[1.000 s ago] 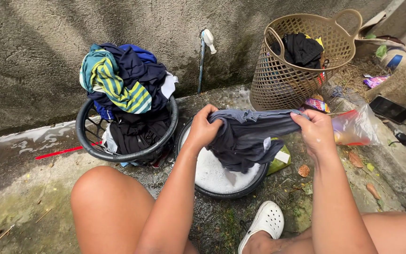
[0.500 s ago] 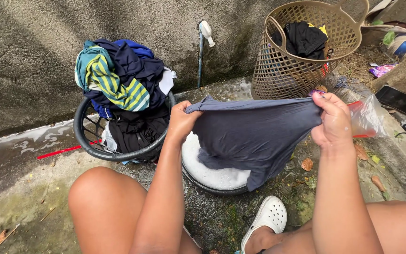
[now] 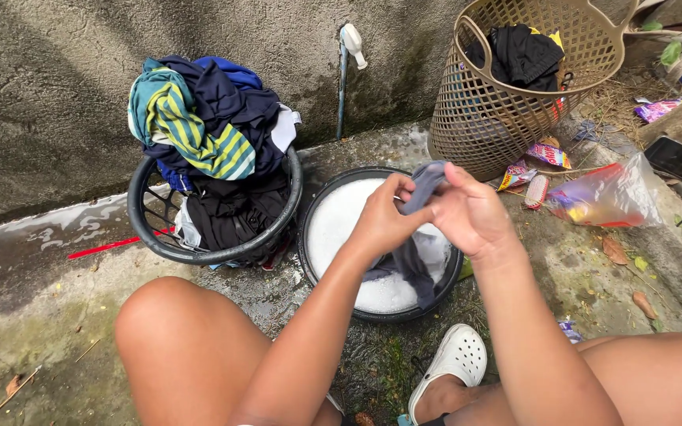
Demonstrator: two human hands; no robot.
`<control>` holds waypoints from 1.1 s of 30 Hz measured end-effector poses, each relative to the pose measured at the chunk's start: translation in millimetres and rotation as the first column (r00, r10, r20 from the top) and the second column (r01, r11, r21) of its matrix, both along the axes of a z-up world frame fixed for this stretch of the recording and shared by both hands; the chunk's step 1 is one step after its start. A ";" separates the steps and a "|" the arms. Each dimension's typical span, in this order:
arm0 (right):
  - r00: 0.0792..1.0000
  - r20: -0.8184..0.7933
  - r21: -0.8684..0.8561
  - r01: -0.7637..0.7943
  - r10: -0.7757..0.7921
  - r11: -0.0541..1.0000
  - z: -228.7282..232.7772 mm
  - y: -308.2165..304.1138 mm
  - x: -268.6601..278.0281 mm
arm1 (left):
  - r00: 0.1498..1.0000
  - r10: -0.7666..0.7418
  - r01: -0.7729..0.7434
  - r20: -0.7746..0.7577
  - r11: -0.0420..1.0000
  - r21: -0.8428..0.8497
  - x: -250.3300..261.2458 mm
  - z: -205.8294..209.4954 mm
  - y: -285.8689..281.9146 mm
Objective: The person hand washes clothes by taking them from a basket, submerging and scrubbing them in a basin of soapy water, rubbing a bar of soap onto the fabric, and wringing them out.
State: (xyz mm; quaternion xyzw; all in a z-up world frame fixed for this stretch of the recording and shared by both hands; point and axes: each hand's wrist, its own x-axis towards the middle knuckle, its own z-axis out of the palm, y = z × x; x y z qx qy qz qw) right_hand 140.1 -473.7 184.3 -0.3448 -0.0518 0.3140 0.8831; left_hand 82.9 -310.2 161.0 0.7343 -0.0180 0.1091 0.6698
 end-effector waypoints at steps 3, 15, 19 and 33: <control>0.996 0.072 -0.024 0.046 -0.044 0.999 0.0 10.1 -8.8 | 0.981 0.194 -0.195 0.022 0.974 0.114 9.4 -26.9 3.5; 0.513 0.743 -0.179 0.771 -0.430 0.612 -31.3 -30.4 18.0 | 0.822 0.495 -0.226 -0.283 0.738 0.635 18.1 -68.3 108.0; 0.354 0.929 -0.314 0.906 -0.104 0.283 -5.9 -46.1 9.7 | 0.763 0.526 -0.264 -0.374 0.783 0.563 21.7 -93.6 129.2; 0.397 0.903 -0.371 0.914 0.167 -0.167 -37.7 -69.5 56.4 | 0.911 0.070 -0.333 -0.406 0.707 -0.624 38.0 -18.7 94.0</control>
